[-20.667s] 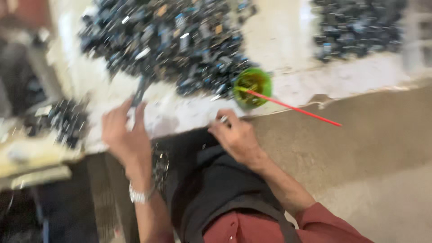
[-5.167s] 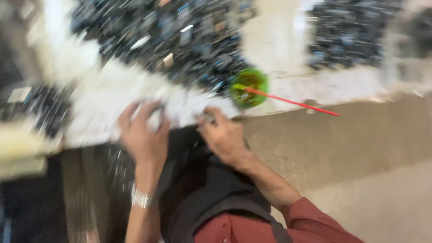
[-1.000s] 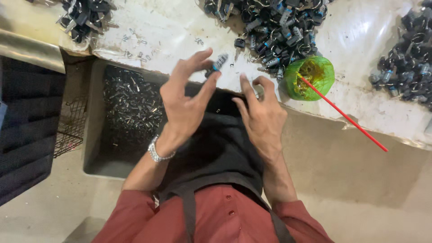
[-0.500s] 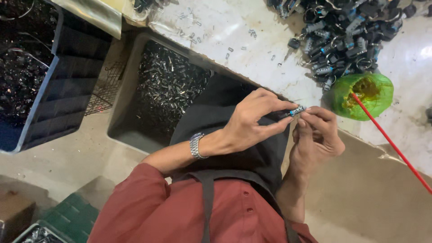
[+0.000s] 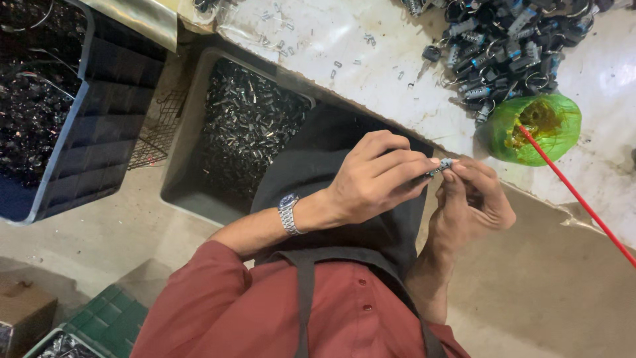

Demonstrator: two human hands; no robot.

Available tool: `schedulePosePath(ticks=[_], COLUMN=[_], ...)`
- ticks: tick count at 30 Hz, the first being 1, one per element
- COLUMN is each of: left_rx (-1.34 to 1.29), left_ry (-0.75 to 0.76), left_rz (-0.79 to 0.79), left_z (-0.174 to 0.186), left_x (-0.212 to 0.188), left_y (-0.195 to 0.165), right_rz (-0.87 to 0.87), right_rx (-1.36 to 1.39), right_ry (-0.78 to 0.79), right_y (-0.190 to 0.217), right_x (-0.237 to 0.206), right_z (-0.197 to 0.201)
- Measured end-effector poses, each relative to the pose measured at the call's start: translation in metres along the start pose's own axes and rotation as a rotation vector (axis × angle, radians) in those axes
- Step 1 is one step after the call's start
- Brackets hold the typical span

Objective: The person picks small metal padlock components one at a time from a large pile on the workbench, holds and turns each part in both hands, and uses a long-handled brush to apply liquid from a green cup onto the part. Treated parts are set back on the bench and the person reaches for the next component.

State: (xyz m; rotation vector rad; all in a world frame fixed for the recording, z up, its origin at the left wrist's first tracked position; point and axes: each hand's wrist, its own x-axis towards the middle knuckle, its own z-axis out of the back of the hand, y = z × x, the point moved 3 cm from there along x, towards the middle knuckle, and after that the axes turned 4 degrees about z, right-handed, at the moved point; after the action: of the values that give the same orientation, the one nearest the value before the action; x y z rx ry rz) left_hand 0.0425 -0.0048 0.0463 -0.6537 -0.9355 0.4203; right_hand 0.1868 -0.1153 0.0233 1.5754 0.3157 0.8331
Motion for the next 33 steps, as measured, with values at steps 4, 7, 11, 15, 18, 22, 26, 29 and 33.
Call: schedulePosePath(ticks=[4,7,11,15,18,22,26,29,33], left_rx=[0.016,0.000,-0.001,-0.008,0.016,0.179,0.159,0.036,-0.082], left_ry=[0.008,0.013,0.026,0.026,0.049,0.071,0.055,0.032,0.043], left_rz=[-0.009,-0.001,-0.003,0.000,-0.024,-0.150,-0.154,-0.106,-0.004], left_z=[0.003,0.003,0.002,0.003,0.005,0.009,0.008,0.005,0.000], left_x=[0.000,0.000,-0.001,0.000,0.001,0.002,0.005,0.006,0.006], left_y=[-0.003,-0.004,-0.004,-0.002,-0.003,-0.007,-0.007,-0.004,0.000], right_rz=[0.018,0.022,-0.004,0.008,-0.007,-0.030,-0.174,-0.223,-0.294], right_rx=[0.048,-0.038,-0.057,-0.095,-0.155,-0.088,0.111,0.238,0.353], right_ry=[0.004,0.045,0.042,0.044,0.052,0.052,-0.017,-0.038,-0.051], right_y=[0.002,0.004,0.007,0.011,0.014,0.012,0.001,-0.007,-0.021], right_x=[0.000,0.000,0.001,0.001,-0.002,-0.002,-0.004,-0.005,-0.009], right_z=[0.001,0.002,0.004,0.003,0.005,0.008,0.008,0.011,0.017])
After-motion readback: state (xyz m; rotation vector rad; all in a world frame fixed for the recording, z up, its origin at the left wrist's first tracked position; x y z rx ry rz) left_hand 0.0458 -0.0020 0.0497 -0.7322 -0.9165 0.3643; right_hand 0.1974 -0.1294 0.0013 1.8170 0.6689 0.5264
